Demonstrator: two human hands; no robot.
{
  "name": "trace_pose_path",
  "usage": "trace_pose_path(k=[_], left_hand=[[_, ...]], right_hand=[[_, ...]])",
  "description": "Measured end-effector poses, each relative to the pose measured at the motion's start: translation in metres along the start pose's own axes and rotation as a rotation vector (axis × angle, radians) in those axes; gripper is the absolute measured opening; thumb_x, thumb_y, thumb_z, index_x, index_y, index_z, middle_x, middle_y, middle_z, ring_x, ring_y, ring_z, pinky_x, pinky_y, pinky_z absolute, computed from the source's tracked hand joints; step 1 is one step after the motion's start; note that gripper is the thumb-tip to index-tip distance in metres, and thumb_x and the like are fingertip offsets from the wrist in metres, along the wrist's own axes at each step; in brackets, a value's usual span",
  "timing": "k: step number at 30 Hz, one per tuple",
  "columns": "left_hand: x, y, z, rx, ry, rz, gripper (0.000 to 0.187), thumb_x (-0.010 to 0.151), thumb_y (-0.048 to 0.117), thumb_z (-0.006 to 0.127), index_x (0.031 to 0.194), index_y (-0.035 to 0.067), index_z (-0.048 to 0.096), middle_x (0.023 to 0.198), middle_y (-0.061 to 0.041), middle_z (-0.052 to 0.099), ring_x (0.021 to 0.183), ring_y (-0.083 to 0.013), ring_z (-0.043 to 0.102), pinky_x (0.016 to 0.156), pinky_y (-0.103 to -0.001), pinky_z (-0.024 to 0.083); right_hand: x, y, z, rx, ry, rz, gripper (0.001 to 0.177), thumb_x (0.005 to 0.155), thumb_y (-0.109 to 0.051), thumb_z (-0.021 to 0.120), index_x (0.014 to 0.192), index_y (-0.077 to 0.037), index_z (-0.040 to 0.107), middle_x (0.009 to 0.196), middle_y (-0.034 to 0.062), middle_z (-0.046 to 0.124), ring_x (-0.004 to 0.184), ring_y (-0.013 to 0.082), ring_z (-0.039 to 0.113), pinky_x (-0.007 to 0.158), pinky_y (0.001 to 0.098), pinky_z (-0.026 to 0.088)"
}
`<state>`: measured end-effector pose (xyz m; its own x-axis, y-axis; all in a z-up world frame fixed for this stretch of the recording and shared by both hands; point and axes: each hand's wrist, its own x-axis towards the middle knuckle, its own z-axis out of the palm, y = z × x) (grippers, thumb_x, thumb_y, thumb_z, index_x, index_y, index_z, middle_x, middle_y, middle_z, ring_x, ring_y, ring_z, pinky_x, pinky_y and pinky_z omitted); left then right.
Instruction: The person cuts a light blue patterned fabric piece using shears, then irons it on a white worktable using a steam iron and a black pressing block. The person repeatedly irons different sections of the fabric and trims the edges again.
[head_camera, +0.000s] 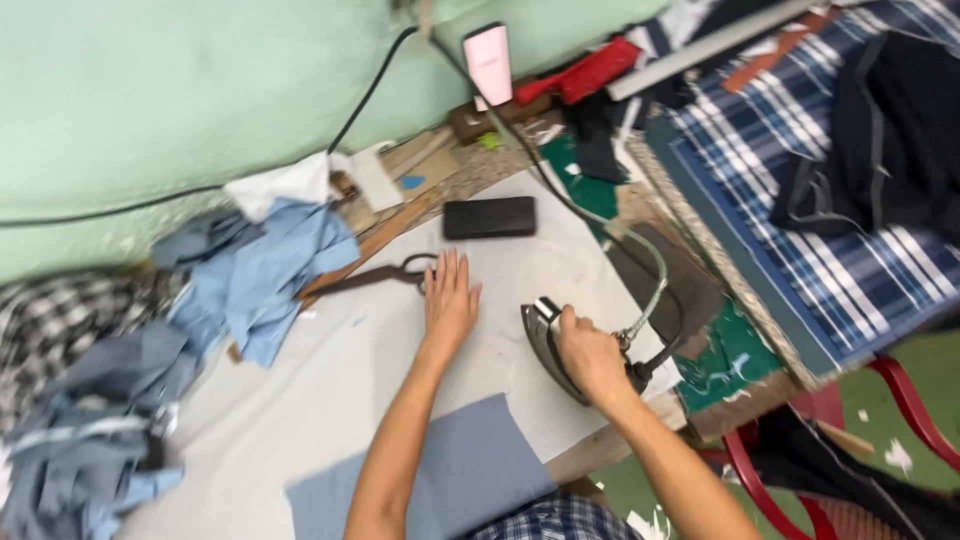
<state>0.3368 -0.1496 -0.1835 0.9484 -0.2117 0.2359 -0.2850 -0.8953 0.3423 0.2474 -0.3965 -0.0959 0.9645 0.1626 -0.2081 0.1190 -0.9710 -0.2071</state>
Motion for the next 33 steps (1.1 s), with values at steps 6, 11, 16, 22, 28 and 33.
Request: trace_pose_path(k=[6,11,16,22,28,33], left_hand=[[0.106,0.009,0.053,0.238,-0.272,0.047,0.076,0.098,0.043,0.064,0.159,0.008,0.036,0.169,-0.018,0.024,0.158,-0.0338,0.017,0.125,-0.059,0.012],[0.096,0.024,0.068,0.300,-0.355,-0.055,0.079,0.103,0.057,0.043,0.163,0.009,0.026,0.167,-0.025,0.022,0.156,-0.0414,0.017,0.123,-0.063,0.006],[0.071,0.030,0.065,0.199,-0.168,0.080,0.062,0.100,0.037,0.062,0.153,0.009,0.045,0.145,-0.030,0.045,0.142,-0.0433,0.037,0.123,-0.057,0.020],[0.053,0.011,0.080,0.032,-0.273,-0.061,0.069,0.089,0.042,0.073,0.152,0.024,0.050,0.131,-0.022,0.048,0.124,-0.0399,0.047,0.108,-0.051,0.037],[-0.077,0.029,-0.031,-0.236,-0.154,-0.256,0.067,0.089,0.045,0.074,0.150,0.024,0.055,0.126,-0.020,0.051,0.120,-0.0377,0.051,0.105,-0.045,0.042],[-0.253,0.039,-0.073,-0.155,0.150,-0.328,0.063,0.089,0.029,0.077,0.148,0.020,0.057,0.124,-0.021,0.050,0.118,-0.0384,0.051,0.106,-0.047,0.040]], right_hand=[[-0.065,0.012,0.033,0.042,0.407,0.001,0.051,0.093,-0.024,0.068,0.138,-0.005,0.055,0.121,0.0161,0.063,0.113,0.0339,0.063,0.091,0.0423,0.055],[-0.118,0.013,0.029,-0.245,0.432,-0.095,0.065,0.088,-0.015,0.063,0.147,0.001,0.044,0.152,0.0234,0.047,0.140,0.0363,0.044,0.118,0.0466,0.033],[-0.107,0.016,0.028,-0.225,0.387,-0.096,0.047,0.089,-0.007,0.062,0.136,0.001,0.057,0.136,0.0237,0.061,0.125,0.0365,0.059,0.108,0.0456,0.044],[-0.043,0.022,0.021,-0.130,0.054,0.010,0.064,0.085,-0.037,0.074,0.140,-0.008,0.056,0.102,0.0136,0.072,0.091,0.0310,0.074,0.072,0.0413,0.058],[-0.003,0.035,0.017,0.300,-0.278,0.072,0.066,0.096,-0.047,0.060,0.145,-0.005,0.049,0.117,0.0268,0.071,0.112,0.0443,0.069,0.091,0.0551,0.055],[-0.003,0.027,-0.008,0.433,-0.381,0.105,0.066,0.097,-0.043,0.060,0.145,0.002,0.048,0.120,0.0407,0.065,0.120,0.0554,0.061,0.098,0.0636,0.049]])
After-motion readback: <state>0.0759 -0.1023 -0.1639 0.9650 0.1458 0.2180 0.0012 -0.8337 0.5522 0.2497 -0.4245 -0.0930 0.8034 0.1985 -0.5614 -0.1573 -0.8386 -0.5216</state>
